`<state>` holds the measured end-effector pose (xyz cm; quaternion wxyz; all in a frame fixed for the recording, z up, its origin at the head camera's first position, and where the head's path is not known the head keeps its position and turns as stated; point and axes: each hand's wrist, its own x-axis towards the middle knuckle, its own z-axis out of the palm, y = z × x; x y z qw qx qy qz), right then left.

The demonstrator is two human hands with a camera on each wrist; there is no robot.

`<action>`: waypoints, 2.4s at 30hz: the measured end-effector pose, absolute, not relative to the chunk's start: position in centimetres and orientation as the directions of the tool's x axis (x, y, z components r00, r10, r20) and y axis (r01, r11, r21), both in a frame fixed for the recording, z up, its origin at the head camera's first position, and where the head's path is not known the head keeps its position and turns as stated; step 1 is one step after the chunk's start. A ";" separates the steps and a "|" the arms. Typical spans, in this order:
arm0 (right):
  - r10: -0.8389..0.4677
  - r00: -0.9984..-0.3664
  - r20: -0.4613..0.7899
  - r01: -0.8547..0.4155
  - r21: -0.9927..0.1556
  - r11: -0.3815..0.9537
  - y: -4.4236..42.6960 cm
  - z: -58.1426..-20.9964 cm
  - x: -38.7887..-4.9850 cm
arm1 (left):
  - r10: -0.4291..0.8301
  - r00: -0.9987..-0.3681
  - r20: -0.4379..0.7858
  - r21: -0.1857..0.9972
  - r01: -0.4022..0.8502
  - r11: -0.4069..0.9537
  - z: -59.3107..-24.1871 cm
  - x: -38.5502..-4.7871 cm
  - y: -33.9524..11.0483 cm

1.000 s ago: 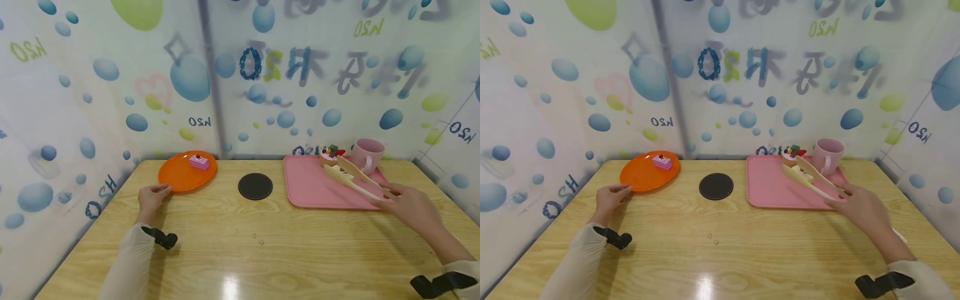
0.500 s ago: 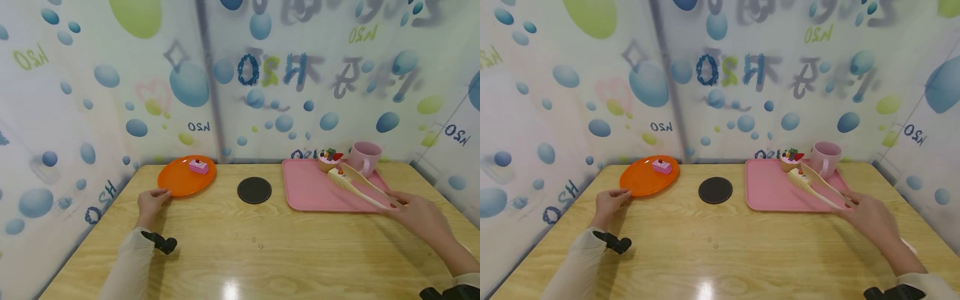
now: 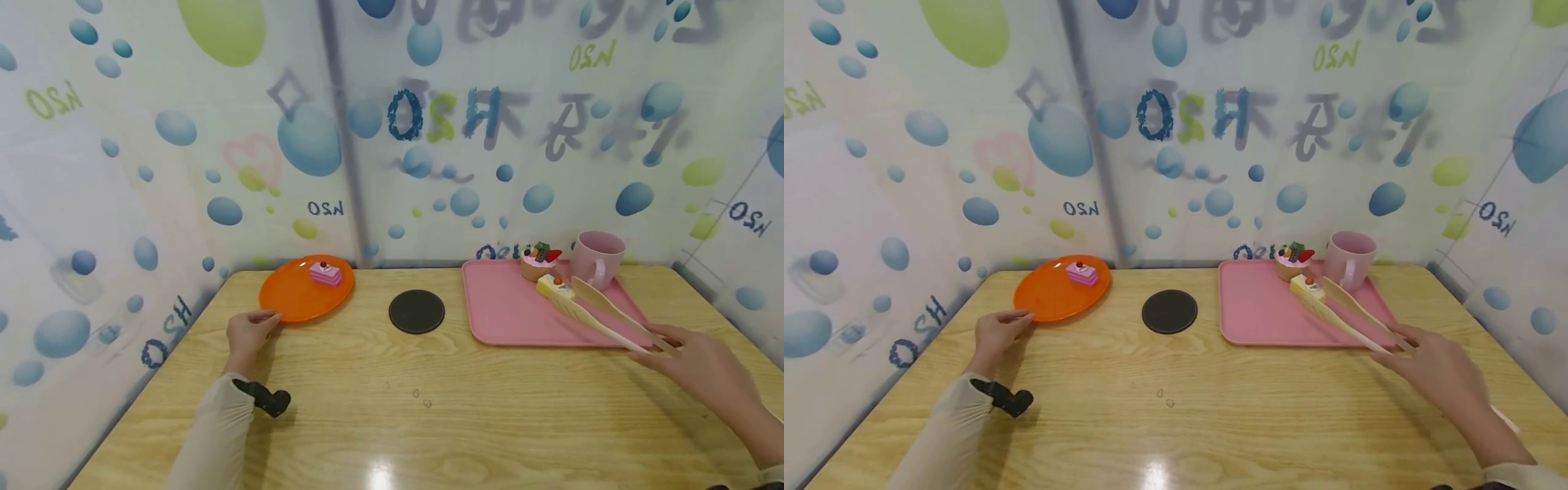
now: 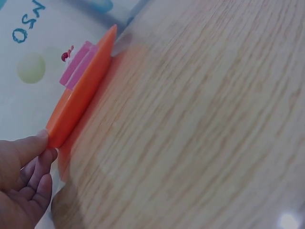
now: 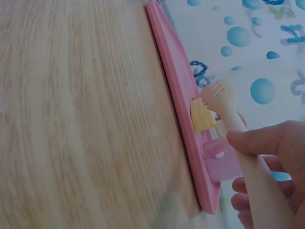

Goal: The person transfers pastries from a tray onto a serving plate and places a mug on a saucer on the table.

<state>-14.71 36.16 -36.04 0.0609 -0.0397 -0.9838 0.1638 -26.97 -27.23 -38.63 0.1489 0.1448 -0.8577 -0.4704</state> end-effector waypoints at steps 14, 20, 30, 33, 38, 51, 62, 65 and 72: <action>0.079 -0.994 0.080 0.051 -0.310 0.949 37.2 -36.6 -14.6 | -0.378 -0.913 0.153 0.855 -0.070 0.514 -39.1 -27.3 -27.5; 0.113 -0.992 0.054 0.092 -0.293 0.952 37.3 -36.7 -15.2 | -0.378 -0.917 0.127 0.857 -0.091 0.508 -39.1 -27.4 -27.5; 0.132 -0.991 -0.002 0.126 -0.317 0.940 37.1 -36.7 -16.1 | -0.381 -0.917 0.117 0.866 -0.094 0.492 -39.1 -27.2 -27.5; 0.152 -0.988 -0.012 0.148 -0.319 0.936 37.2 -36.9 -16.3 | -0.374 -0.920 0.115 0.873 -0.086 0.480 -39.1 -27.2 -27.5; 0.153 -0.988 0.008 0.143 -0.310 0.940 37.2 -37.4 -16.7 | -0.371 -0.920 0.123 0.872 -0.078 0.483 -39.2 -27.3 -27.6; 0.137 -0.990 0.031 0.119 -0.334 0.935 36.5 -37.6 -17.6 | -0.368 -0.921 0.131 0.886 -0.058 0.460 -39.2 -27.3 -27.6; 0.096 -0.995 0.039 0.073 -0.393 0.917 35.8 -37.2 -18.3 | -0.356 -0.928 0.111 0.882 -0.073 0.466 -39.1 -27.3 -27.7; 0.095 -0.995 0.034 0.074 -0.392 0.917 35.8 -37.1 -18.5 | -0.357 -0.928 0.105 0.879 -0.081 0.469 -39.1 -27.2 -27.7; 0.071 -0.996 0.051 0.047 -0.377 0.925 35.8 -37.1 -18.9 | -0.357 -0.926 0.120 0.883 -0.065 0.464 -39.2 -27.3 -27.5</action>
